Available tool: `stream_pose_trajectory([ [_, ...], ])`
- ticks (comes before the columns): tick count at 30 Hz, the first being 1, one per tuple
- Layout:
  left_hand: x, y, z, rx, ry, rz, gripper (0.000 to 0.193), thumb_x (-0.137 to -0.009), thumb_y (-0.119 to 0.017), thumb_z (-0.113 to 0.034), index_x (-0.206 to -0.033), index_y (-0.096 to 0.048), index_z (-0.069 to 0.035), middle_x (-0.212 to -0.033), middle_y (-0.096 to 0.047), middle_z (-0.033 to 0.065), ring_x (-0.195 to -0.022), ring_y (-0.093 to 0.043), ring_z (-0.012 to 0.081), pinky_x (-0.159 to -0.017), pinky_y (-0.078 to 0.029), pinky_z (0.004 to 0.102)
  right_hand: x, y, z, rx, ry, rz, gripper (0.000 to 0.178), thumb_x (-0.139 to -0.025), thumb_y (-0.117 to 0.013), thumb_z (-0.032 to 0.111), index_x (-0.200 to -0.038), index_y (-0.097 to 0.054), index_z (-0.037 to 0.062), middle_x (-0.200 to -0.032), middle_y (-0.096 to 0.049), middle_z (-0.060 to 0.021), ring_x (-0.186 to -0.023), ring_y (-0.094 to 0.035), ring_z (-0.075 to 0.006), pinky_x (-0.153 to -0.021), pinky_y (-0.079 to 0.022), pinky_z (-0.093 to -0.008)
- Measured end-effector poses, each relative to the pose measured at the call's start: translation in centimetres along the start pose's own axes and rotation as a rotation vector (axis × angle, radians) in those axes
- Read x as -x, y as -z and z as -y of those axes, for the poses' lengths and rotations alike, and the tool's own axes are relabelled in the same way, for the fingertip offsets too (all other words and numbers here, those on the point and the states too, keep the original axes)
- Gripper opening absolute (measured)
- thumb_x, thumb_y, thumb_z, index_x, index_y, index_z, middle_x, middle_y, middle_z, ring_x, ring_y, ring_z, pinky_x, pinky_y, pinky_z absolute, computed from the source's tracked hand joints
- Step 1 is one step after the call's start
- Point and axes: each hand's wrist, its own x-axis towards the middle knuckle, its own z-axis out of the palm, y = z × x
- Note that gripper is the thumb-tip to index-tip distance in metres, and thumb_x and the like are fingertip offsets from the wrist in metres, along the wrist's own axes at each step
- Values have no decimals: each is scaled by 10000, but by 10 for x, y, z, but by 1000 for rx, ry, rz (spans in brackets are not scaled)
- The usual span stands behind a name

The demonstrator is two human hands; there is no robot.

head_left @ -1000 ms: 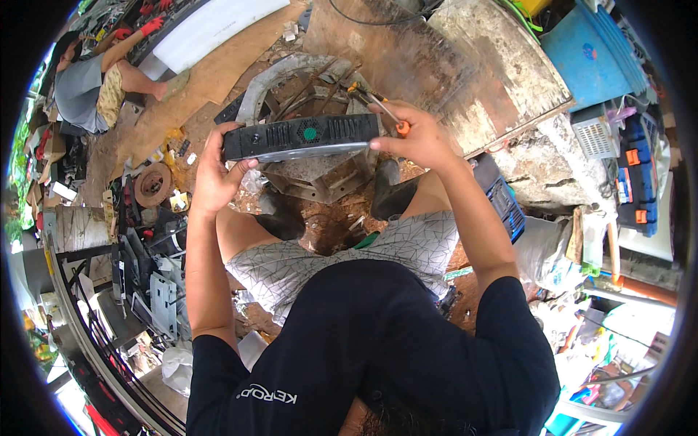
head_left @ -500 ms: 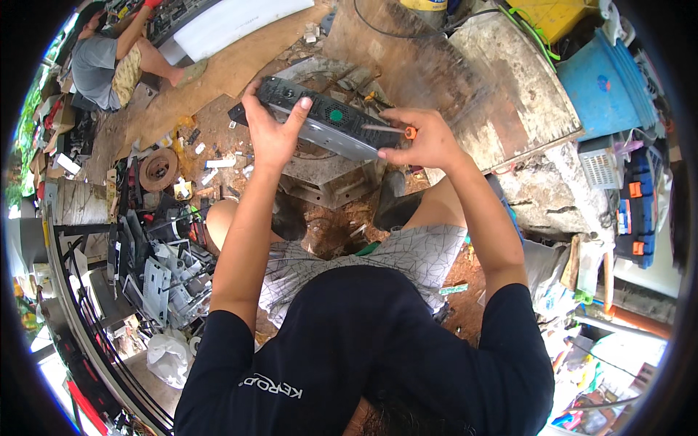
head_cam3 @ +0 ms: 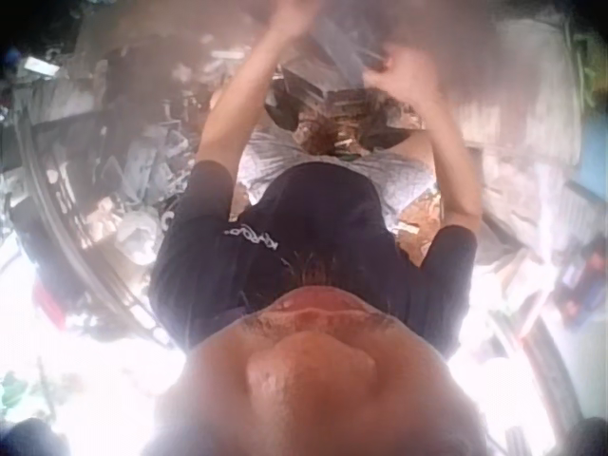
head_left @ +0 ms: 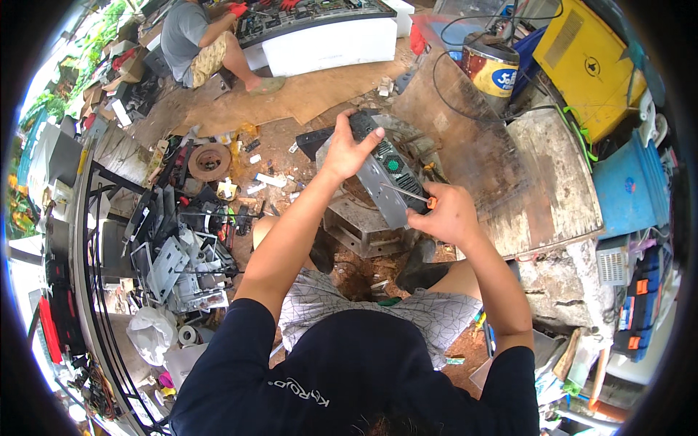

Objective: The person uses a screwdriver to remove screws and disassemble the metal casing of an electronic device, then removes internal components and circuit boards.

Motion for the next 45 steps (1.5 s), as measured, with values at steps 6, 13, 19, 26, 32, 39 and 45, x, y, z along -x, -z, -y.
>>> stream_pose_trajectory([
  [6, 21, 11, 38, -292, -439, 61, 1252, -643, -838, -548, -1536, -185, 39, -1577, -196, 325, -1469, -215, 480, -1204, -194, 548, 2, -2, 12, 21, -165, 101, 429, -665, -758, 400, -872, -732, 25, -731, -696, -188, -723, -692, -381, -721, -560, -445],
  [13, 148, -49, 26, -277, -510, 42, 1212, -593, -913, -387, -1486, -238, 78, -1548, -225, 346, -1428, -267, 521, -1161, -281, 573, -1, -5, 14, 2, -92, 91, 627, -681, -738, 407, -1170, -678, 18, -803, -717, -188, -804, -706, -385, -774, -569, -445],
  [19, 147, -68, 22, -308, -445, -77, 1086, -655, -874, -219, -1466, -239, 123, -1516, -262, 375, -1398, -331, 516, -1137, -342, 528, -5, 3, 16, 102, -61, 180, 648, -667, -743, 400, -1191, -664, 27, -833, -724, -185, -815, -707, -384, -774, -571, -458],
  [26, 138, -66, 19, -333, -487, -117, 1103, -637, -874, -169, -1490, -236, 116, -1533, -245, 364, -1392, -344, 508, -1112, -371, 527, -12, 9, 14, 106, 8, 256, 531, -659, -758, 395, -1030, -676, 24, -793, -714, -171, -785, -701, -384, -757, -566, -463],
  [32, 133, -56, 23, -402, -397, 22, 1240, -590, -923, -220, -1525, -171, 92, -1580, -181, 329, -1413, -311, 497, -1153, -318, 526, -17, 13, 13, 137, 28, 274, 487, -662, -771, 353, -1010, -681, 23, -764, -696, -182, -752, -686, -399, -719, -549, -466],
  [39, 138, -52, 19, -319, -378, 7, 1217, -637, -909, -315, -1522, -182, 97, -1572, -210, 329, -1426, -312, 481, -1159, -312, 517, -21, 12, 10, 118, 34, 313, 505, -661, -787, 345, -1012, -671, 1, -745, -685, -190, -739, -686, -401, -698, -539, -464],
  [45, 137, -58, 21, -284, -401, -78, 1094, -678, -877, -311, -1486, -267, 103, -1545, -275, 335, -1395, -369, 473, -1132, -351, 505, -21, 14, 13, 113, 25, 296, 527, -662, -797, 330, -1042, -670, -13, -768, -690, -203, -772, -690, -405, -715, -542, -455],
])
